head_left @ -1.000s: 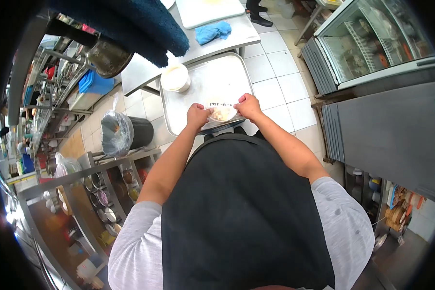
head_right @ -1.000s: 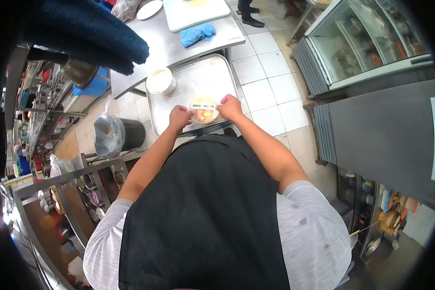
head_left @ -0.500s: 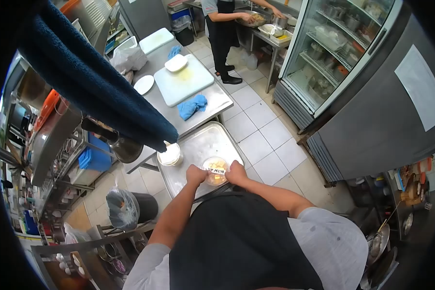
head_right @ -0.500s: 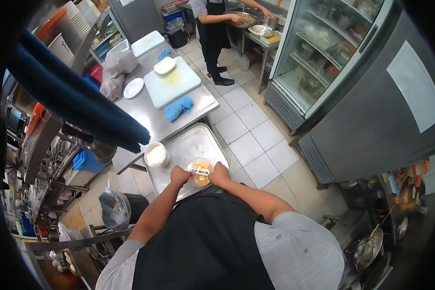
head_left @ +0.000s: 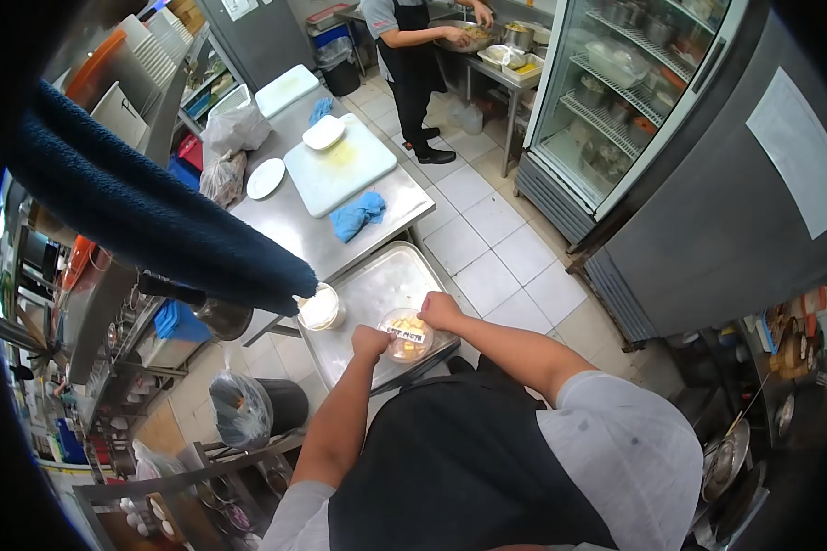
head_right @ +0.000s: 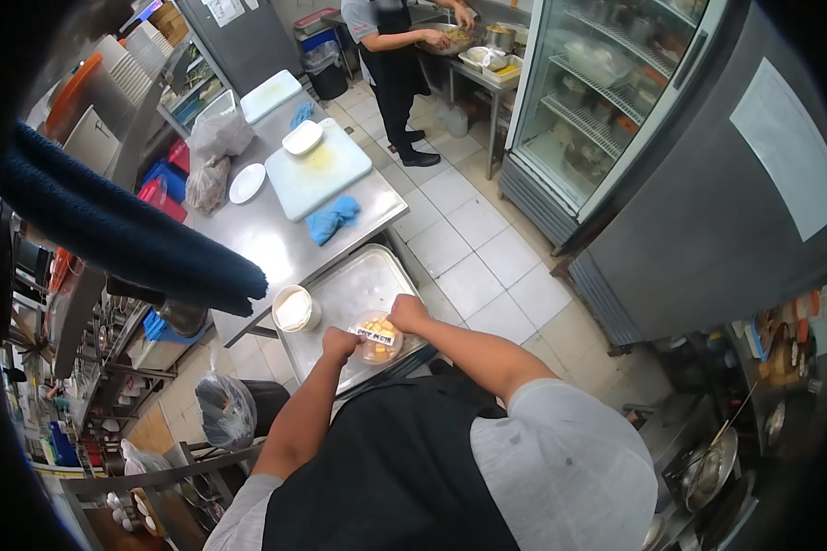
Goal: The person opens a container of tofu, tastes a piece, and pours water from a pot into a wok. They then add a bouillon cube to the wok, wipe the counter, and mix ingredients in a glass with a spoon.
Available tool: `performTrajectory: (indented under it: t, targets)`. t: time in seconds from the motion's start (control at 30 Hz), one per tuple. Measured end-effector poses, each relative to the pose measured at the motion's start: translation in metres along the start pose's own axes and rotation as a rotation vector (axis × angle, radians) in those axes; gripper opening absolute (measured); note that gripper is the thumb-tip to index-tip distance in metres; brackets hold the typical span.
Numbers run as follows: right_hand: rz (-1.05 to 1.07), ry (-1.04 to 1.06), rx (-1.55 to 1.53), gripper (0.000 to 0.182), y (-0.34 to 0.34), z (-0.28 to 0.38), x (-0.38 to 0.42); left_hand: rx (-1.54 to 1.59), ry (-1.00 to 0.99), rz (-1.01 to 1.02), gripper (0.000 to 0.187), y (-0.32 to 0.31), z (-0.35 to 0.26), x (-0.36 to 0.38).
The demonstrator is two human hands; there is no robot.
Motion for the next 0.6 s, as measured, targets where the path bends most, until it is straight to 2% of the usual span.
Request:
performTrajectory:
  t: [0.1, 0.17, 0.2, 0.27, 0.3, 0.37, 0.47, 0.6]
  targets:
    - [0.021, 0.003, 0.091, 0.028, -0.014, -0.004, -0.007, 0.08, 0.047, -0.02, 0.063, -0.021, 0.012, -0.017]
    - [-0.027, -0.009, 0.112, 0.022, -0.025, -0.016, -0.01, 0.102, 0.0, -0.164, 0.071, -0.024, 0.012, -0.019]
    - [-0.025, -0.002, 0.114, 0.022, -0.022, -0.016, -0.013, 0.106, 0.004, -0.169, 0.071, -0.022, 0.007, -0.017]
    - [0.128, -0.073, 0.171, 0.026, -0.017, -0.017, -0.012, 0.166, 0.039, -0.129, 0.077, -0.015, -0.004, -0.007]
    - [0.13, -0.071, 0.173, 0.026, -0.01, -0.012, -0.009, 0.168, 0.042, -0.13, 0.077, -0.014, -0.008, -0.004]
    - [0.156, -0.091, 0.17, 0.033, 0.005, 0.0, -0.004, 0.035, -0.006, -0.112, 0.078, -0.014, -0.016, -0.002]
    - [0.081, -0.054, 0.234, 0.031, 0.001, -0.008, -0.006, -0.045, -0.076, -0.095, 0.078, -0.013, -0.023, -0.006]
    - [0.086, -0.003, 0.26, 0.029, 0.005, -0.004, -0.012, -0.128, -0.083, -0.129, 0.08, -0.007, -0.035, -0.002]
Point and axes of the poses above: each hand's wrist, its own x-axis away from the middle knuckle, its own y-axis out of the back of the hand, z = x × y, the point moved 2 cm from there along -x, towards the middle knuckle, and after that the axes turned 7 degrees about -z, right-handed, at the moved point
